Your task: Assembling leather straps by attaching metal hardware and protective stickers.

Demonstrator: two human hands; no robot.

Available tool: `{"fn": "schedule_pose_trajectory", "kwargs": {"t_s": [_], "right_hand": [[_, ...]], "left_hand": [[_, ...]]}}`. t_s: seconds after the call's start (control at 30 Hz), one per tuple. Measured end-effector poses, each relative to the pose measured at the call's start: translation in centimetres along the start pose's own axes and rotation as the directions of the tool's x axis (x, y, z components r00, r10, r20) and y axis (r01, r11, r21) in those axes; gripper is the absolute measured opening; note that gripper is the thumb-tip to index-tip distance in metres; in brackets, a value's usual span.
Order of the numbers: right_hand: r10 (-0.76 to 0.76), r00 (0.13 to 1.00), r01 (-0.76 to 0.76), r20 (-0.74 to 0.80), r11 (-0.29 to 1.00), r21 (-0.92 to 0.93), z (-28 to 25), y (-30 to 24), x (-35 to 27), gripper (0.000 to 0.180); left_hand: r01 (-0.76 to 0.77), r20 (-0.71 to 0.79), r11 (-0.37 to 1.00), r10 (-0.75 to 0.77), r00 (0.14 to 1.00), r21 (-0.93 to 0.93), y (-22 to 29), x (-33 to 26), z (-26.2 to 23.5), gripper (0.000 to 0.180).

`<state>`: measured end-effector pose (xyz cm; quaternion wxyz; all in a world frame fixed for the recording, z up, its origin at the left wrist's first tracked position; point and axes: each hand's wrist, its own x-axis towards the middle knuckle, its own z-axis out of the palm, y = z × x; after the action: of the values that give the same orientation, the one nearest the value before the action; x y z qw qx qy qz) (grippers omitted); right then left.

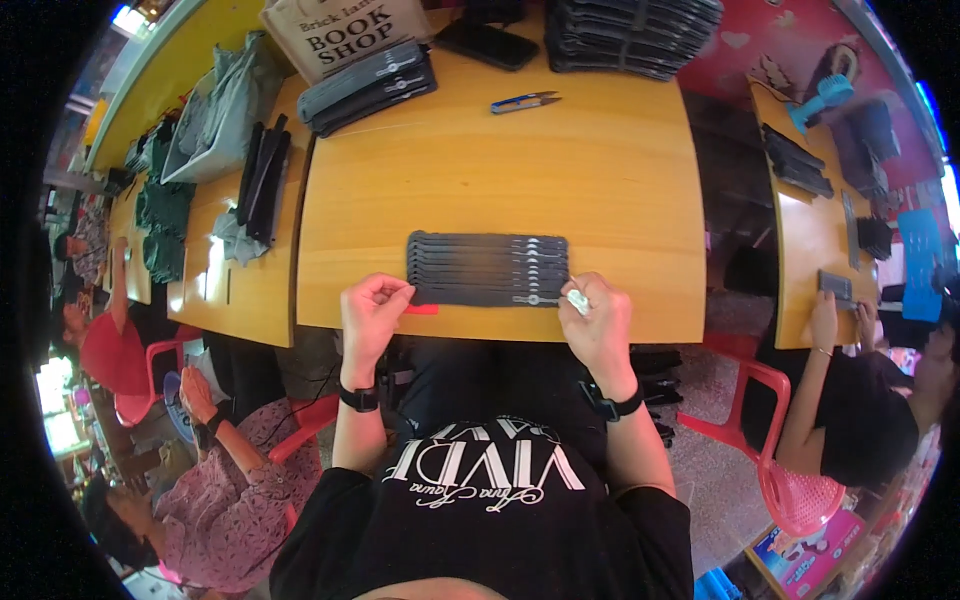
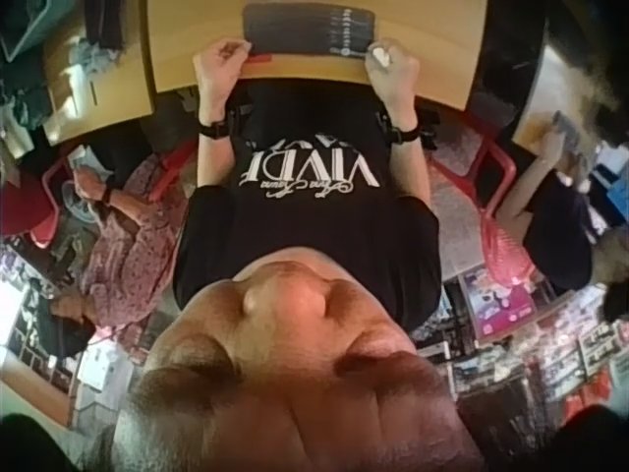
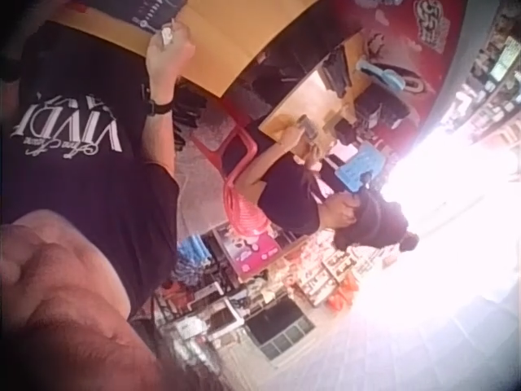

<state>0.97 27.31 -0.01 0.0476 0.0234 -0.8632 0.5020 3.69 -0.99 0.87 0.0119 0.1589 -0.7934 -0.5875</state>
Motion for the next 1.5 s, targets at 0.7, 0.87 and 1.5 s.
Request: {"fn": "schedule_pose_trajectory", "kwargs": {"t_s": [0.7,0.87,1.5], "right_hand": [[-0.558,0.772,0.635,0.306,0.704,-0.319,6.9,-6.1,-4.5,0.052],[-0.475,0.808,0.588,0.348,0.606,-0.537,5.9,-3.7,-5.2,0.053],[-0.307,0.935,0.294,-0.178,0.951,-0.099,-2.4,1.4,0.3,0.029]], "left_hand": [[-0.586,0.472,0.379,0.356,0.806,0.716,1.5,-4.3,0.1,0.099],[-0.589,0.518,0.280,0.291,0.805,0.758,0.5,-3.3,-0.2,0.102],[-0.693,0.597,0.268,0.361,0.717,0.670,5.1,0.2,9.7,0.090]]}}
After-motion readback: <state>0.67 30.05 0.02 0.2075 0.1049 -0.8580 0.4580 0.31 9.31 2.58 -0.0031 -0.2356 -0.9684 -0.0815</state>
